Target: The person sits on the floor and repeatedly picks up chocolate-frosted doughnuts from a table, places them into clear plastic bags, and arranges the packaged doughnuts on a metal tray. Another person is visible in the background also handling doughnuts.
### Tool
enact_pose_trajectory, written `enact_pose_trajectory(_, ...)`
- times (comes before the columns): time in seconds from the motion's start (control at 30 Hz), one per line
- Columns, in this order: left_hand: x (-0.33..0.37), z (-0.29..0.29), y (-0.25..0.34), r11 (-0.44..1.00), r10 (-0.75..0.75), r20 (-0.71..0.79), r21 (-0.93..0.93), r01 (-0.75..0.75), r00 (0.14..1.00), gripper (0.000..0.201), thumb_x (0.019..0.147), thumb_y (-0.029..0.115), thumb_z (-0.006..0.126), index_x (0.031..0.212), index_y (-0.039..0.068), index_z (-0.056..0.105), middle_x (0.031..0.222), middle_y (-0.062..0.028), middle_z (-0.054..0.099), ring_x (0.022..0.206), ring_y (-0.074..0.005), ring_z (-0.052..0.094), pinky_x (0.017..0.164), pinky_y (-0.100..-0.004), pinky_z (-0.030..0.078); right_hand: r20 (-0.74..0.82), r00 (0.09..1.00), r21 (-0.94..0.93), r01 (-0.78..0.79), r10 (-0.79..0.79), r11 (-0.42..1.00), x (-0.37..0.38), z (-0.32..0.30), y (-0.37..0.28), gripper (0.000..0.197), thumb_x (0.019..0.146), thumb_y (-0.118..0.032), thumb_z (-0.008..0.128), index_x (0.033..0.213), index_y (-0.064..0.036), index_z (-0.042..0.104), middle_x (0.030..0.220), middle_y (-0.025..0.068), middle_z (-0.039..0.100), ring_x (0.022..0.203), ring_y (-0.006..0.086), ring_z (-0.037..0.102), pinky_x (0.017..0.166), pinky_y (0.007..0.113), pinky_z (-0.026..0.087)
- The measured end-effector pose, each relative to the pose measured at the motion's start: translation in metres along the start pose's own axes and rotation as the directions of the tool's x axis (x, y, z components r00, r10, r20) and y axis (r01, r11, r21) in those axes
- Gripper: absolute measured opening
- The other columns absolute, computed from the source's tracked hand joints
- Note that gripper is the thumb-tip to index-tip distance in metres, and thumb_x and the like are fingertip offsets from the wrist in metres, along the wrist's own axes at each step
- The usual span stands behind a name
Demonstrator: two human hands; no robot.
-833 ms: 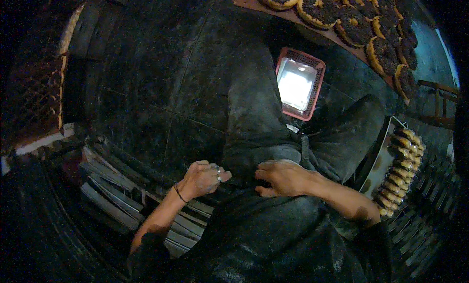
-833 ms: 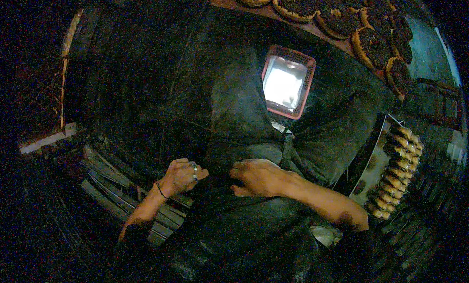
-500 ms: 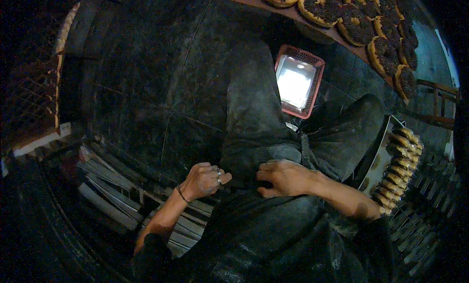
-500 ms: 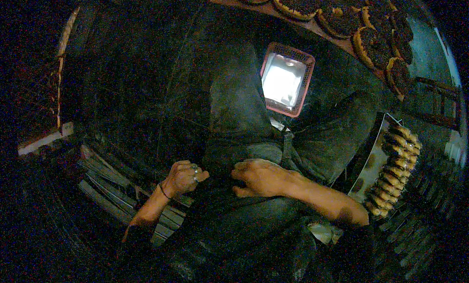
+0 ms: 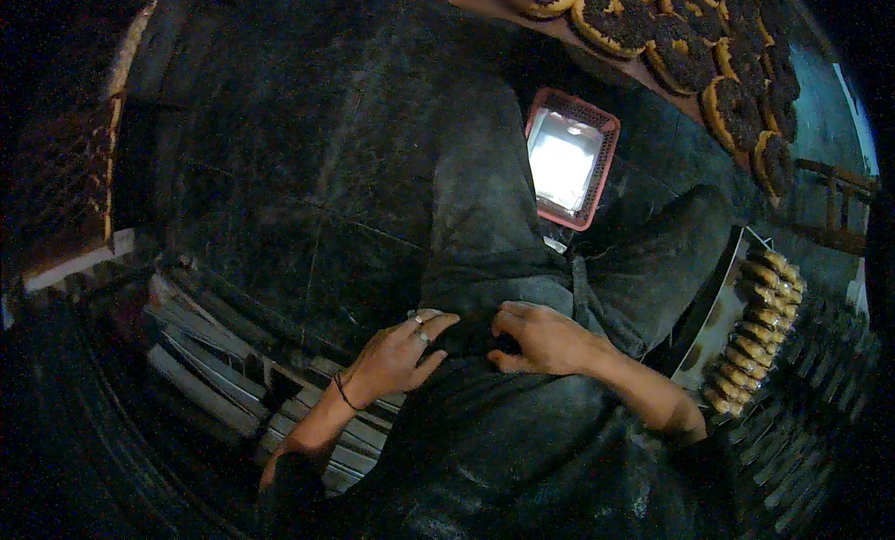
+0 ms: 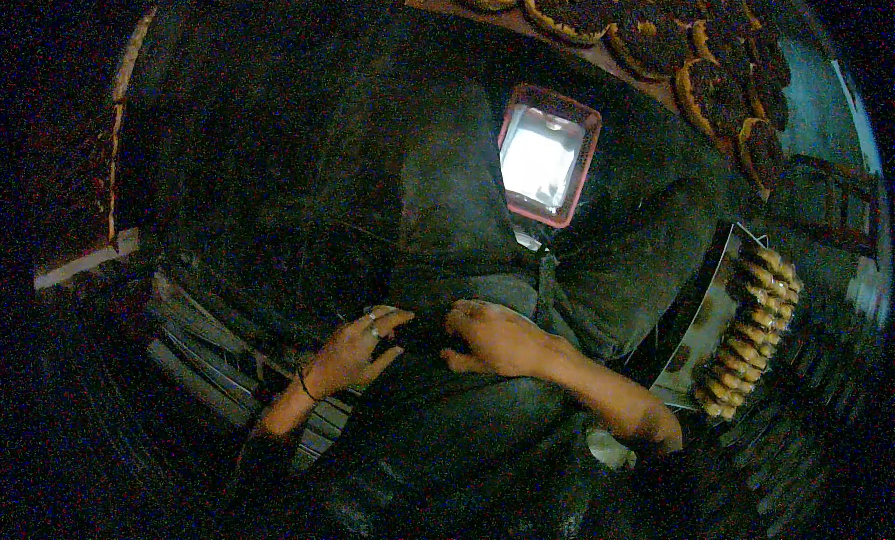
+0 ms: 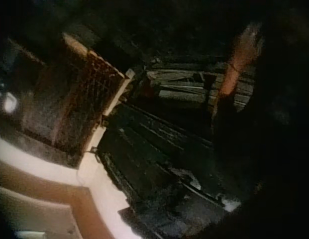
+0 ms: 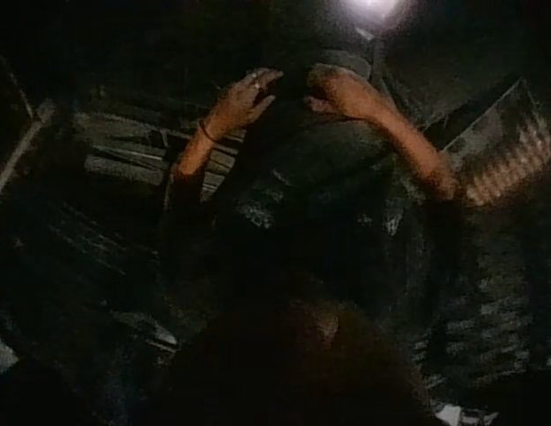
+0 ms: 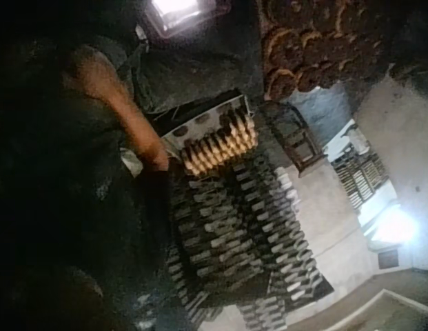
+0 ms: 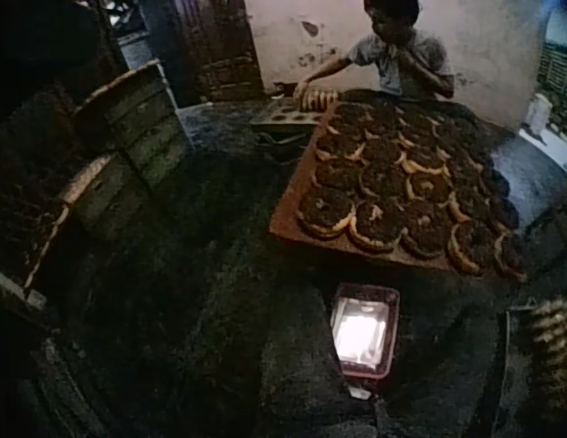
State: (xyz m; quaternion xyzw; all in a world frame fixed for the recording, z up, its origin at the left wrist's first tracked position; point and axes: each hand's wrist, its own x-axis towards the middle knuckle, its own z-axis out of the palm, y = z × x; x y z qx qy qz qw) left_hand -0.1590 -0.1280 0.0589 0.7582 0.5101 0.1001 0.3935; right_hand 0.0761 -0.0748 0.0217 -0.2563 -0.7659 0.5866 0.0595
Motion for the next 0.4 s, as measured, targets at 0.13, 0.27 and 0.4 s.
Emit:
enact_pose_trajectory(0.13,0.0,0.002,-0.008,0.997,0.048,0.124,-0.059,-0.04,0.991,0.029,0.078,0.012,0.061,0.105,0.006,0.054,0.101,-0.013,0.055,0.087,-0.0306,0.059,0.072,-0.0372,0.05,-0.029,1.0,0.031,-0.005,0.006,1.0,-0.001,-0.002,0.002,0.032,0.078,-0.028,0.062,0.09,0.0006,0.055,0.088,0.0164,0.052,0.084,0.0344,0.054,0.073,0.041,0.045)
enact_pose_trajectory(0.27,-0.008,0.013,-0.022,0.991,-0.083,0.291,-0.076,0.11,0.953,0.031,0.076,0.01,0.06,0.105,0.005,0.053,0.1,-0.0149,0.055,0.09,-0.0326,0.057,0.077,-0.0378,0.047,-0.147,0.988,0.011,0.043,-0.041,0.999,-0.012,0.003,0.011,0.029,0.08,-0.026,0.061,0.093,-0.0007,0.056,0.088,0.0154,0.052,0.081,0.0328,0.054,0.071,0.038,0.045)
enact_pose_trajectory(0.4,-0.075,0.022,-0.039,0.981,-0.142,0.519,-0.04,0.189,0.843,0.038,0.073,0.01,0.059,0.109,0.002,0.051,0.106,-0.0185,0.054,0.098,-0.0359,0.052,0.086,-0.0401,0.042,-0.513,0.858,-0.012,-0.011,0.004,1.0,-0.048,-0.019,0.009,0.021,0.078,-0.019,0.064,0.086,-0.0012,0.057,0.083,0.0145,0.054,0.076,0.0303,0.055,0.069,0.036,0.047)
